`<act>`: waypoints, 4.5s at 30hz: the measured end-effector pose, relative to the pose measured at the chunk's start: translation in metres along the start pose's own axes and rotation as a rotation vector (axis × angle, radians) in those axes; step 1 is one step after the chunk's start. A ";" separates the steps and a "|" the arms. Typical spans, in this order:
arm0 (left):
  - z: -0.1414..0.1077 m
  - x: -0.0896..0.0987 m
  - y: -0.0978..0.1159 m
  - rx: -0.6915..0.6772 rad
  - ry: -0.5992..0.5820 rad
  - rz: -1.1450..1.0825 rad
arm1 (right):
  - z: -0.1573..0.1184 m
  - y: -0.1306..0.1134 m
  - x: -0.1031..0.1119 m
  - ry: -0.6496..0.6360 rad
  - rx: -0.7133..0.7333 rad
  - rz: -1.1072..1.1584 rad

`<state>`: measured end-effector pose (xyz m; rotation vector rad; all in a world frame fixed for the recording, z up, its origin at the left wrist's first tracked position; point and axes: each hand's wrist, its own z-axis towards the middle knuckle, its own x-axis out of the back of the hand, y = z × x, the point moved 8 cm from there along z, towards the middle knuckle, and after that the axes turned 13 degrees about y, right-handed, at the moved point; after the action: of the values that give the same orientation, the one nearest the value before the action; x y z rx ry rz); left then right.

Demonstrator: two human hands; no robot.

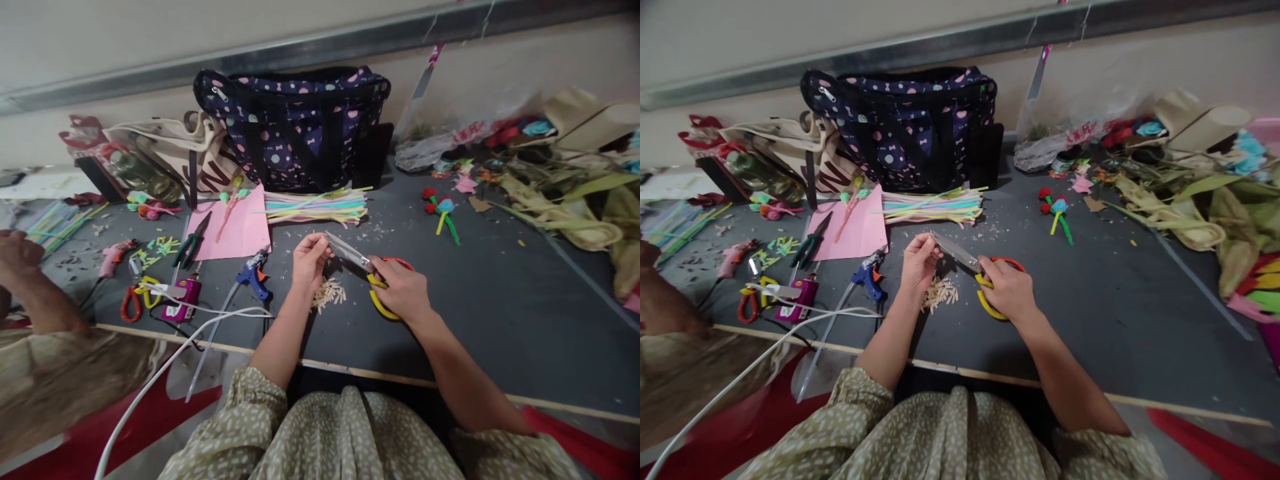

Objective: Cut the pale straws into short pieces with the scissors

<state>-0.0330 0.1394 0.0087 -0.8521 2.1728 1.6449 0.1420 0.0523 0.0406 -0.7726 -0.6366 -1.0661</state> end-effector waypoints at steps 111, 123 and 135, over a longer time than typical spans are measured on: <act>0.003 0.003 0.002 0.029 0.023 -0.038 | 0.001 0.004 -0.007 -0.090 -0.096 0.051; 0.002 0.005 0.002 -0.022 0.044 -0.021 | -0.001 -0.003 -0.003 0.022 0.004 0.007; 0.003 0.007 0.001 -0.044 0.072 0.005 | -0.005 -0.001 -0.009 -0.020 0.004 -0.038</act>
<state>-0.0397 0.1407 0.0050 -0.9332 2.1954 1.6952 0.1384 0.0529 0.0312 -0.7713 -0.6729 -1.0921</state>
